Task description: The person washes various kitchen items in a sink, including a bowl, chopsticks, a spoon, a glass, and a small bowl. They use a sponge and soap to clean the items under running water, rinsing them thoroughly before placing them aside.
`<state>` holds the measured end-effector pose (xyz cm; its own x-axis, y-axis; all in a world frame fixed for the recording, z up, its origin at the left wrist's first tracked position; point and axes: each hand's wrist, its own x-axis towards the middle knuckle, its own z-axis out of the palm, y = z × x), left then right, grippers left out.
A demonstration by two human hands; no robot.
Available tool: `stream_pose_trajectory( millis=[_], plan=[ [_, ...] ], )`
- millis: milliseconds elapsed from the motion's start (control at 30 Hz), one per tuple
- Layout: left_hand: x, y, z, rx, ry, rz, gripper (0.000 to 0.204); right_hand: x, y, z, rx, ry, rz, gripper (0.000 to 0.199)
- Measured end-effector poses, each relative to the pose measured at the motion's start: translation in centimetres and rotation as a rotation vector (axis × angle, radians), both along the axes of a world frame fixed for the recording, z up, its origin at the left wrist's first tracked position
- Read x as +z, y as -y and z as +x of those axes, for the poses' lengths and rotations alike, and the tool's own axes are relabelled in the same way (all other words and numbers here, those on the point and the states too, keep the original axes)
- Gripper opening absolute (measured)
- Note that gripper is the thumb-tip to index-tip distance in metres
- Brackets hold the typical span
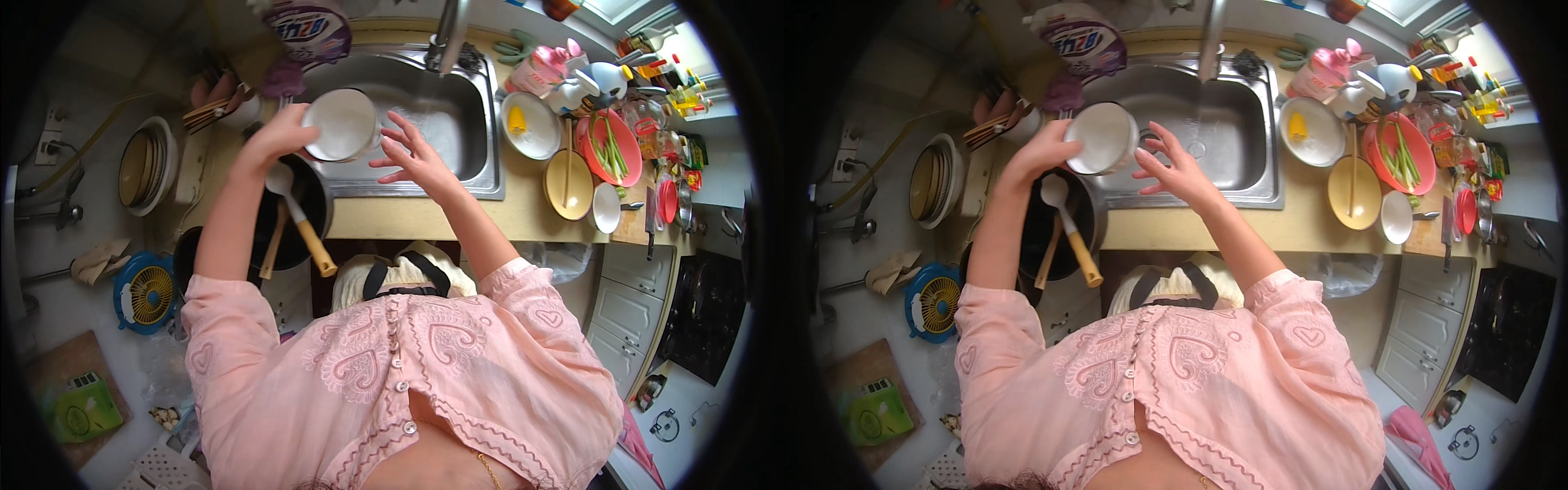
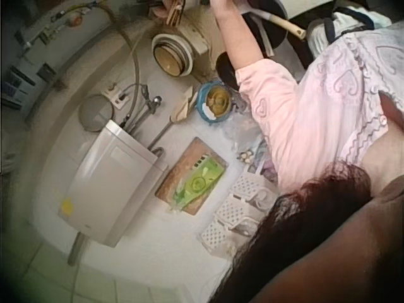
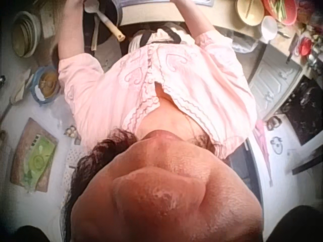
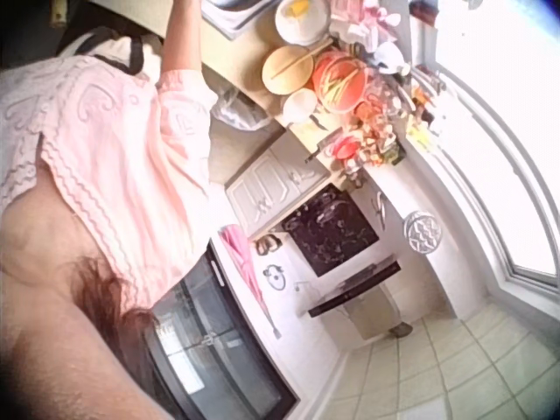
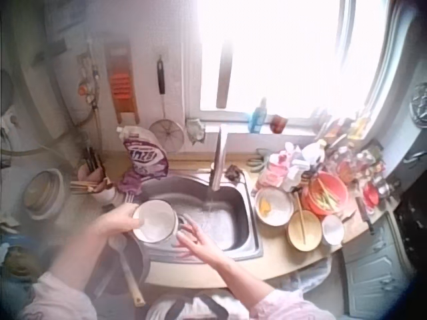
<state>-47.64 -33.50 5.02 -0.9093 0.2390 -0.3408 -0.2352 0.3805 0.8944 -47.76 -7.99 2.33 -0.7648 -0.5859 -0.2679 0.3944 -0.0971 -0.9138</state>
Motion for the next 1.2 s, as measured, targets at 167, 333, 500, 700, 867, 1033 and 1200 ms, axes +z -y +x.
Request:
stream_pose_trajectory(
  millis=[167,333,500,700,867,1033,1200],
  plan=[
    [-4.2,-10.7,-4.9,0.096,0.169,0.009,0.037,-2.3,-5.3,-3.5,-0.075,-0.072,0.103,0.072],
    [-9.0,-18.6,-5.9,0.357,-0.024,0.095,0.048,-4.5,-9.6,-7.6,-0.185,-0.395,0.406,0.072],
    [-14.1,-21.2,-7.9,0.442,-0.138,-0.442,0.048,-5.7,-10.4,-8.9,-0.174,-0.335,0.403,0.07],
    [-12.5,-20.4,-9.2,0.337,0.281,-0.298,0.046,-7.4,-10.1,-9.3,-0.233,-0.202,0.457,0.068],
    [-16.3,-21.1,-6.6,0.527,-0.047,-0.122,0.039,-7.9,-10.2,-10.0,-0.144,-0.093,0.429,0.064],
    [-13.7,-19.9,-7.3,0.441,0.004,-0.545,0.031,-7.5,-9.4,-9.9,-0.045,0.047,0.432,0.059],
    [-16.7,-19.3,-6.2,0.482,-0.189,-0.421,0.032,-7.0,-8.8,-10.8,0.111,-0.075,0.584,0.053]
  ],
)
